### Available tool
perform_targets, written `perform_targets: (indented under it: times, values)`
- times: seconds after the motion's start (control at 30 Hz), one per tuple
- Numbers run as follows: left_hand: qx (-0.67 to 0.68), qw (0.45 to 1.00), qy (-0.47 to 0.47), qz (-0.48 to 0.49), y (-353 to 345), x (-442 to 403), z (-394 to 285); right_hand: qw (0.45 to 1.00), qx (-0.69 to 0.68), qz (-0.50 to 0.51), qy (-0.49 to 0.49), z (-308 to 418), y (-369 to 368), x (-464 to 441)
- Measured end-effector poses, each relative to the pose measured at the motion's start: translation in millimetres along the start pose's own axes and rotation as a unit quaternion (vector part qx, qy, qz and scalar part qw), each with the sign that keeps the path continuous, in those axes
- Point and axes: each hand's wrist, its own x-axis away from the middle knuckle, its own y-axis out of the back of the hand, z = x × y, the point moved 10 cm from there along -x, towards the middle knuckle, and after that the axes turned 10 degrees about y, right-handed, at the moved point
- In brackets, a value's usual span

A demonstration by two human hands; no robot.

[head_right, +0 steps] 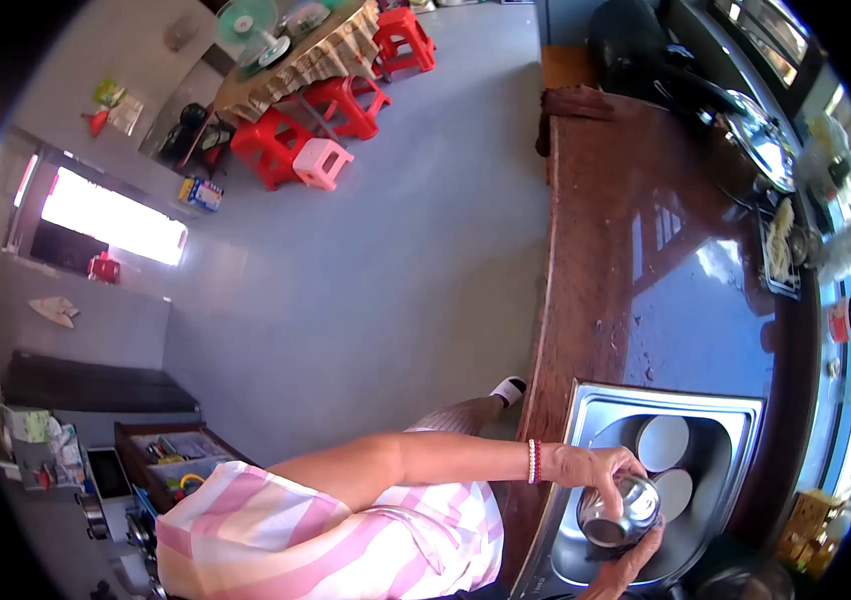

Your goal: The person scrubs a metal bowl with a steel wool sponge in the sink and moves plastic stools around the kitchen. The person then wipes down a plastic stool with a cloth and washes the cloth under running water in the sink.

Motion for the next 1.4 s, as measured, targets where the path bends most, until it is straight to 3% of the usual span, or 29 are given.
perform_targets:
  times: [0.03, 0.07, 0.1, 0.17, 0.23, 0.27, 0.3, 0.33, 0.37, 0.43, 0.47, 0.57, 0.67, 0.7, 0.77, 0.9, 0.97, 1.07, 1.2, 1.33, 1.4]
  values:
    - [0.05, 0.999, 0.015, -0.015, -0.7, 1.3, 8.7, 0.992, -0.09, 0.029, -0.078, -19.0, 3.5, 11.6]
    - [0.122, 0.992, 0.017, 0.037, -11.7, -2.1, 14.6, 0.99, -0.097, -0.007, -0.105, -36.2, 22.2, 22.1]
    - [0.155, 0.985, 0.042, 0.054, -17.9, -5.6, 26.4, 0.991, -0.102, -0.047, -0.071, -37.2, 31.6, 33.4]
    - [0.163, 0.985, 0.051, 0.03, -22.7, -11.5, 47.8, 0.977, -0.207, 0.013, -0.044, -44.3, 45.6, 39.5]
    - [0.064, 0.991, 0.117, 0.002, -16.5, -17.1, 71.0, 0.969, -0.232, 0.083, -0.005, -26.0, 37.5, 53.2]
    - [-0.025, 0.99, 0.126, -0.054, -2.8, -27.0, 84.0, 0.968, -0.246, 0.028, -0.024, -31.1, 53.5, 53.4]
    - [-0.073, 0.992, 0.094, -0.047, -7.3, -30.8, 78.9, 0.981, -0.181, -0.052, 0.044, -21.7, 75.0, 50.5]
    - [-0.117, 0.985, 0.081, -0.096, -2.2, -30.8, 75.5, 0.975, -0.204, -0.073, 0.039, -12.0, 83.5, 53.9]
    - [-0.119, 0.986, 0.06, -0.104, 6.7, -28.5, 72.7, 0.983, -0.165, 0.003, 0.085, 30.9, 53.8, 60.0]
    - [-0.136, 0.981, 0.032, -0.133, 8.3, -15.4, 56.9, 0.987, -0.083, 0.001, 0.137, 46.9, 81.7, 47.3]
    - [-0.161, 0.958, 0.077, -0.223, 12.4, -11.1, 50.3, 0.986, -0.076, -0.016, 0.15, 49.5, 94.5, 45.8]
    - [-0.156, 0.962, 0.052, -0.219, 3.0, -2.4, 40.6, 0.981, -0.087, -0.059, 0.163, 46.4, 120.7, 38.1]
    - [-0.153, 0.959, 0.059, -0.232, 6.3, 8.1, 55.5, 0.98, 0.008, -0.074, 0.182, 35.3, 133.8, 22.9]
    - [-0.149, 0.958, 0.065, -0.238, 9.4, 12.3, 63.8, 0.967, 0.127, -0.086, 0.203, 36.3, 132.9, 19.0]
    - [-0.139, 0.958, 0.08, -0.238, 7.8, 19.6, 75.6, 0.927, 0.289, -0.014, 0.237, 31.2, 104.7, 10.8]
    - [-0.13, 0.955, 0.095, -0.249, 7.9, 32.1, 87.9, 0.798, 0.57, 0.034, 0.192, -27.3, 63.4, -7.0]
    - [-0.138, 0.951, 0.101, -0.258, 4.2, 36.1, 86.3, 0.754, 0.615, 0.036, 0.225, -45.9, 51.4, -7.7]
    - [-0.133, 0.952, 0.09, -0.261, 10.0, 44.0, 79.6, 0.745, 0.626, 0.038, 0.227, -56.2, 46.4, -3.8]
    - [-0.101, 0.959, 0.094, -0.246, 18.6, 40.8, 87.0, 0.681, 0.689, 0.037, 0.245, -49.8, 34.8, 1.8]
    - [-0.111, 0.965, 0.099, -0.214, -5.2, 27.5, 89.1, 0.622, 0.768, 0.045, 0.147, -102.9, 56.3, -31.0]
    - [-0.11, 0.966, 0.094, -0.215, -5.8, 25.6, 87.3, 0.597, 0.78, 0.016, 0.189, -108.2, 60.8, -36.0]
